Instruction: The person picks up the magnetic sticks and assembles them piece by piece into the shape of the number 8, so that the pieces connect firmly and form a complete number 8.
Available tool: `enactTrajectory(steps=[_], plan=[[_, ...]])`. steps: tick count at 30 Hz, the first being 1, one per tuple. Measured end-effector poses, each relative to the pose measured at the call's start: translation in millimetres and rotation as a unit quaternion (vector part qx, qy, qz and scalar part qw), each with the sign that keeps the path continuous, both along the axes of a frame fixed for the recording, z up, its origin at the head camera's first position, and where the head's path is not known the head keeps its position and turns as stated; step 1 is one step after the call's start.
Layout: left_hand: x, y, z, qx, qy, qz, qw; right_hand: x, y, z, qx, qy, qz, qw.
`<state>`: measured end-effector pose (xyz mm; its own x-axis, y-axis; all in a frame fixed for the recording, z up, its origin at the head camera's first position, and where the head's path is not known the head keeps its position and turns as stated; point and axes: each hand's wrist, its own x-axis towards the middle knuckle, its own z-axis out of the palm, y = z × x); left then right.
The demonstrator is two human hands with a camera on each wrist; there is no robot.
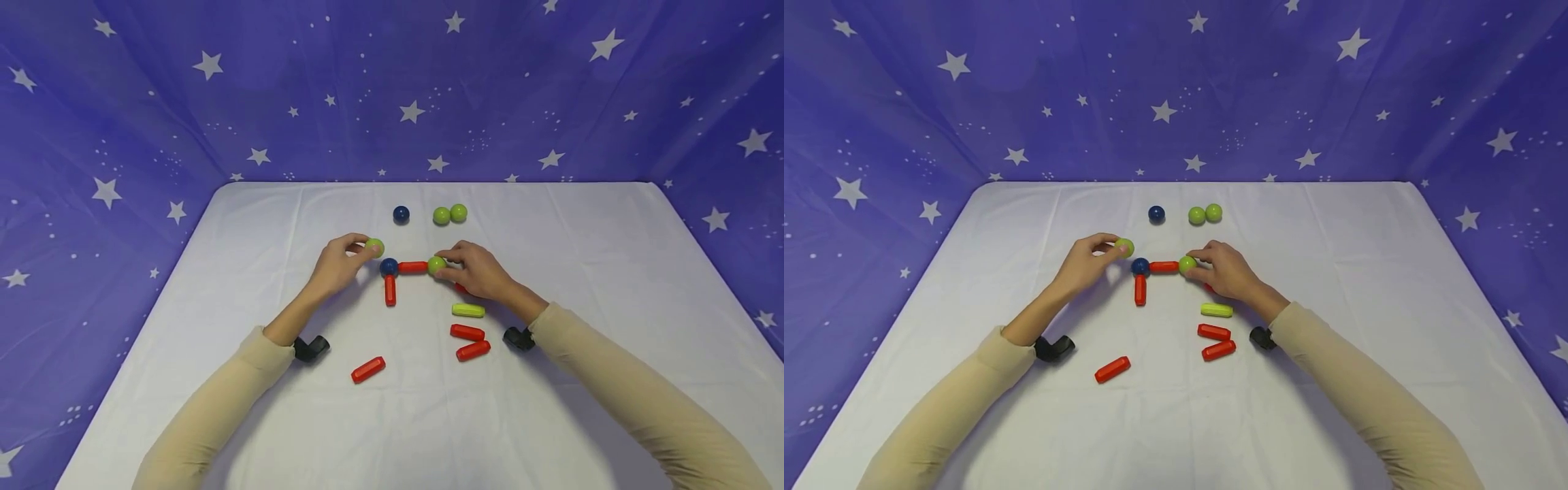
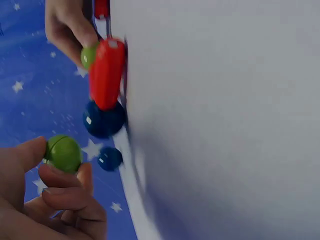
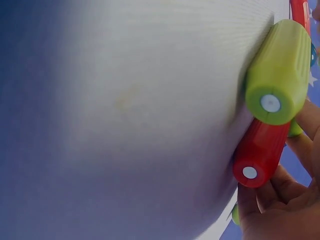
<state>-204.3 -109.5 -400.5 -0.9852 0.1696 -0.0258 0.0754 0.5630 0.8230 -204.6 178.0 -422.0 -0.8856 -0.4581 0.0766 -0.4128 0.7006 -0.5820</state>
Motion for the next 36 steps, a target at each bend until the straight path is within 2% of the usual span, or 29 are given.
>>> enactTrajectory(steps=[8, 14, 19, 25, 36], plan=[[41.9, 1.8, 3.6, -0.027, -0.010, -0.077, 0.9966, 0.8, -1.0, 1.5, 0.004, 0.002, -0.003, 1.0000], [60.6, 0.8, 0.8, -0.015, -0.018, -0.134, 0.9907, 0.7, 0.5, 1.1, -0.003, 0.007, 0.001, 1.0000], [67.4, 1.1, -5.1, -0.011, -0.036, -0.161, 0.9863, 0.9, 1.0, 0.4, -0.006, 0.003, 0.000, 1.0000], [69.3, 1.6, -9.9, -0.012, -0.060, -0.172, 0.9831, 0.6, -0.5, -0.4, -0.005, 0.000, 0.004, 1.0000], [65.3, 2.5, -14.7, -0.015, -0.044, -0.188, 0.9811, 1.3, -0.1, 0.9, -0.004, -0.002, -0.001, 1.0000]])
